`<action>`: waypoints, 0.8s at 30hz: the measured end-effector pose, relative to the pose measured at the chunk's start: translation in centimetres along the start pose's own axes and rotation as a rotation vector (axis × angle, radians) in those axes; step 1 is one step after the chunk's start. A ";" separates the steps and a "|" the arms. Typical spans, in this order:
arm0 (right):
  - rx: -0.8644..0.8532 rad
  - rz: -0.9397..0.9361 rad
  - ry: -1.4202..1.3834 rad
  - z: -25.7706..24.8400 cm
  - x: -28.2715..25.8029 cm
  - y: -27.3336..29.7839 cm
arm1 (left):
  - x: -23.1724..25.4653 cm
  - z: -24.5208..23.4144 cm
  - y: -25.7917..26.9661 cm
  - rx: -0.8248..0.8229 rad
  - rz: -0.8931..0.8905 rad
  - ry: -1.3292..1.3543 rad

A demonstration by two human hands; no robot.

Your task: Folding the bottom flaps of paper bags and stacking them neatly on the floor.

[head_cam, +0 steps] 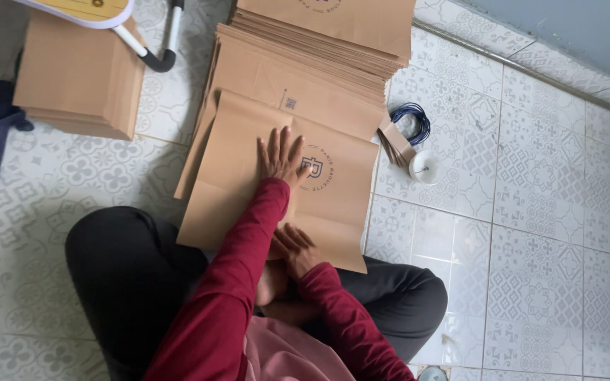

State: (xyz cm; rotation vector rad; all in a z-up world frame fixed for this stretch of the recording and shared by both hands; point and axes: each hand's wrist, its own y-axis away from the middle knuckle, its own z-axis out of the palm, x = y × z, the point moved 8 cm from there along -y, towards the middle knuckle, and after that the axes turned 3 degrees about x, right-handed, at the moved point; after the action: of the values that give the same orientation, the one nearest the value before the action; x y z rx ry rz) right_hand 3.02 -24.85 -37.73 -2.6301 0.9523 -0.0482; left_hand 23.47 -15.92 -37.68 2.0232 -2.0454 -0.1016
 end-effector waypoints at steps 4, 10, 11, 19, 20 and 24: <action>0.030 -0.020 -0.019 -1.4 -0.5 -0.3 | 0.4 -1.5 -1.6 0.018 -0.019 0.008; 0.053 0.009 -0.037 -2.5 -1.0 -0.9 | 0.1 -1.2 -4.0 0.057 -0.027 0.006; 0.066 0.001 -0.030 -2.9 -1.0 -1.1 | 0.2 -1.3 -4.2 0.073 -0.029 0.026; 0.110 0.013 -0.024 -3.7 -2.6 -0.5 | 0.1 -1.0 -4.4 0.119 -0.028 0.082; 0.115 0.042 0.004 -3.9 -2.8 -0.3 | 0.1 -1.2 -4.3 0.133 -0.029 0.085; -0.075 0.026 -0.155 -0.5 -3.4 2.8 | -0.1 -1.1 -4.5 0.276 0.009 0.079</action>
State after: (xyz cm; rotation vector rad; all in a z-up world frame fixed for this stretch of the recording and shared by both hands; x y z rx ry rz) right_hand -1.46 -24.91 -37.89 -2.6429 0.9519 0.1984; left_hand 28.05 -15.77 -37.72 2.1337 -2.1168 0.2733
